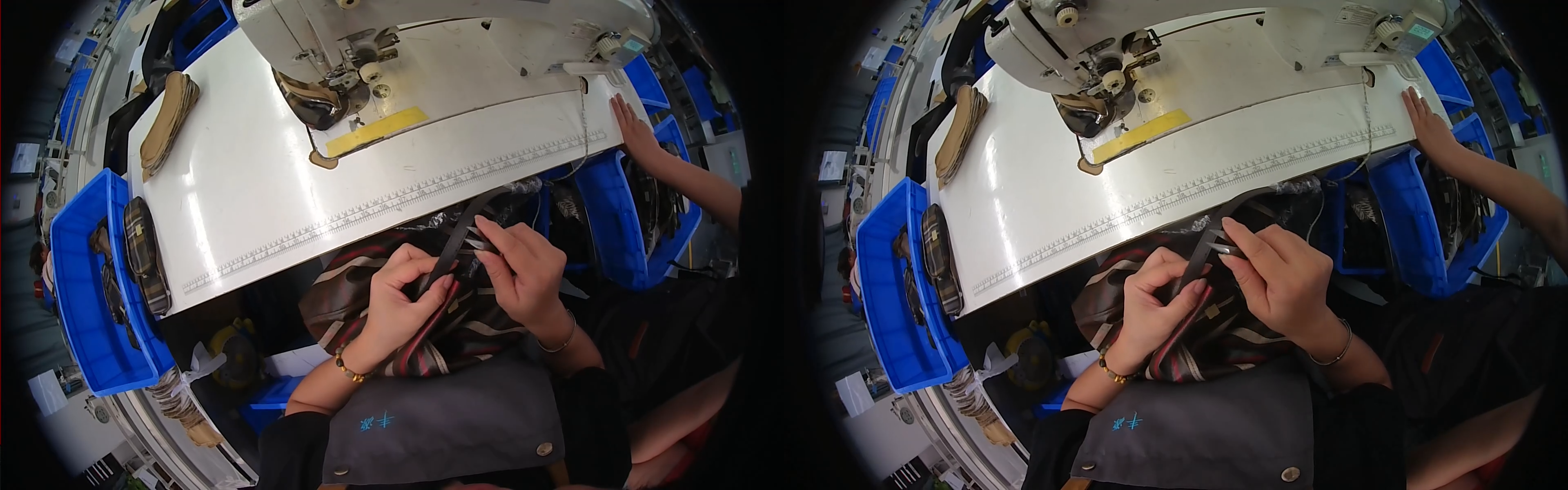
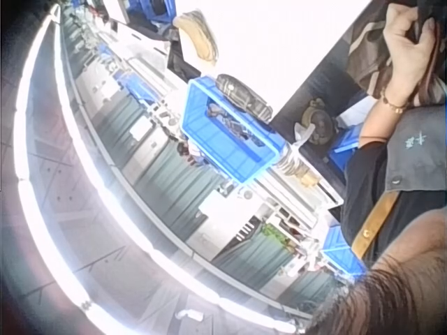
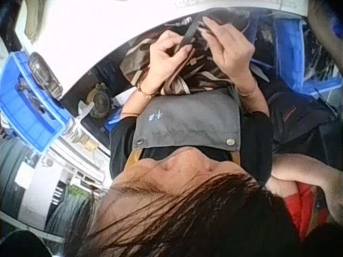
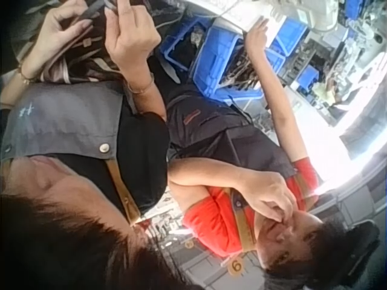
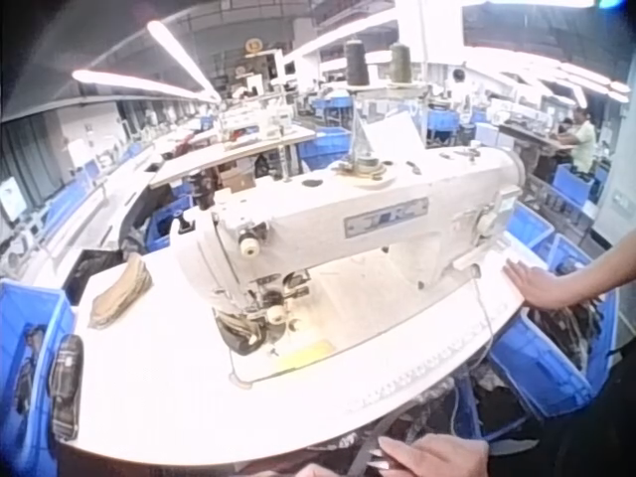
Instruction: Sewing and trimming the edge of a bag strap at a sewing station.
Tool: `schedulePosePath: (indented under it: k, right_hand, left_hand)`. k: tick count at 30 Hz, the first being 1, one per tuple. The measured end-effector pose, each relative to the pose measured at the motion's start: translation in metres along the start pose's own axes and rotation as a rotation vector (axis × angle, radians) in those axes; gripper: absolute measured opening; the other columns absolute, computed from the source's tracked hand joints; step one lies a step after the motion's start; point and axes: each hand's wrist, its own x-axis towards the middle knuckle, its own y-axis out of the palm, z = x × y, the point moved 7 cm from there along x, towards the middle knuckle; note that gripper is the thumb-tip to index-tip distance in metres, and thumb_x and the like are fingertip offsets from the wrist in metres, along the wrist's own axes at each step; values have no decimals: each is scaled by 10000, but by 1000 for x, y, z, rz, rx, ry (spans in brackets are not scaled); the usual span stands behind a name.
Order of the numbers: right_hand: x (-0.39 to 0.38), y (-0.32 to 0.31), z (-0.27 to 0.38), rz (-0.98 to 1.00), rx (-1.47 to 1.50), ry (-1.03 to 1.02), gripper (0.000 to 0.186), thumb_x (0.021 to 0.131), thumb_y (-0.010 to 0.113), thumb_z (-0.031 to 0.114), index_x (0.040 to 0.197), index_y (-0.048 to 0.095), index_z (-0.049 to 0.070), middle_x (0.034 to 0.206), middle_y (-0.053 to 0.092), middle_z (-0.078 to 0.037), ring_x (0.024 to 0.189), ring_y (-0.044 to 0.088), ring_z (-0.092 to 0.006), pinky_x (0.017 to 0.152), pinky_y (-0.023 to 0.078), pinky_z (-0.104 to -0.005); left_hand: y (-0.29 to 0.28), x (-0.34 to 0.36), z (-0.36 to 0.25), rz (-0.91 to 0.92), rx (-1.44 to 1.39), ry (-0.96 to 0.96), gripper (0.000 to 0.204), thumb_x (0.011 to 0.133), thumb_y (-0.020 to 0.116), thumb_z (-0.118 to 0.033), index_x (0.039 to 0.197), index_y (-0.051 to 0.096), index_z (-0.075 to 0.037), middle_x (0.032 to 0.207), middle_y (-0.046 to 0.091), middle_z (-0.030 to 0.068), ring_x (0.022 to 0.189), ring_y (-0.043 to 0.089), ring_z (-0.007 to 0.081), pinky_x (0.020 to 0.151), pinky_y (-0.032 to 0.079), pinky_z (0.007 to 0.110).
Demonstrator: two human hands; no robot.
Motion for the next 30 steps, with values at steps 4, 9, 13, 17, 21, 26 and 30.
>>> schedulePosePath:
  k: [4, 9, 13, 17, 21, 26, 30]
  right_hand:
    - [-4, -1, 8, 53, -79, -83, 388, 772, 766, 146, 1156, 724, 107, 699, 543, -7, 553, 498, -169, 488, 398, -302]
    - [-6, 2, 13, 178, -158, -96, 388, 754, 774, 155, 1139, 734, 134, 716, 525, 2, 584, 516, -164, 491, 408, -298]
    - [-4, -1, 17, 204, -177, -113, 381, 753, 772, 154, 1131, 735, 133, 725, 519, 0, 589, 517, -166, 492, 414, -300]
    - [-3, -1, 20, 228, -225, -133, 383, 750, 770, 152, 1130, 734, 135, 739, 508, -1, 584, 504, -168, 488, 406, -303]
    - [-3, 0, 21, 227, -257, -153, 397, 744, 768, 152, 1139, 728, 140, 737, 494, -1, 580, 496, -166, 483, 396, -298]
    - [-6, 1, 25, 209, -310, -167, 404, 738, 767, 153, 1139, 725, 143, 737, 488, 1, 578, 493, -161, 480, 390, -297]
    - [-6, 0, 24, 198, -286, -168, 406, 735, 767, 153, 1138, 725, 144, 737, 486, 3, 575, 489, -160, 478, 387, -296]
  left_hand:
    - [0, 0, -1, -13, 4, -7, 199, 811, 729, -1, 1009, 744, -12, 855, 615, 30, 802, 544, 103, 752, 435, 238]
    - [-1, 0, 2, -6, -9, -13, 188, 817, 730, -3, 1005, 740, -8, 866, 610, 27, 801, 538, 97, 743, 429, 234]
    - [0, -1, 2, -7, -12, -9, 185, 819, 733, 2, 1004, 735, -1, 868, 607, 23, 800, 530, 92, 737, 424, 230]
    - [0, -1, 3, -8, -27, -21, 195, 818, 733, 9, 1013, 733, 2, 866, 602, 21, 797, 524, 90, 732, 421, 227]
    - [0, -1, 4, -8, -28, -19, 222, 819, 731, 12, 1041, 733, 1, 864, 599, 20, 796, 520, 88, 731, 421, 227]
    - [0, -1, 4, -8, -43, -15, 240, 818, 730, 14, 1058, 732, 0, 856, 597, 19, 795, 515, 90, 736, 422, 234]
    - [1, -1, 4, -2, -51, -20, 242, 819, 729, 13, 1060, 731, 1, 852, 595, 19, 795, 511, 93, 733, 416, 234]
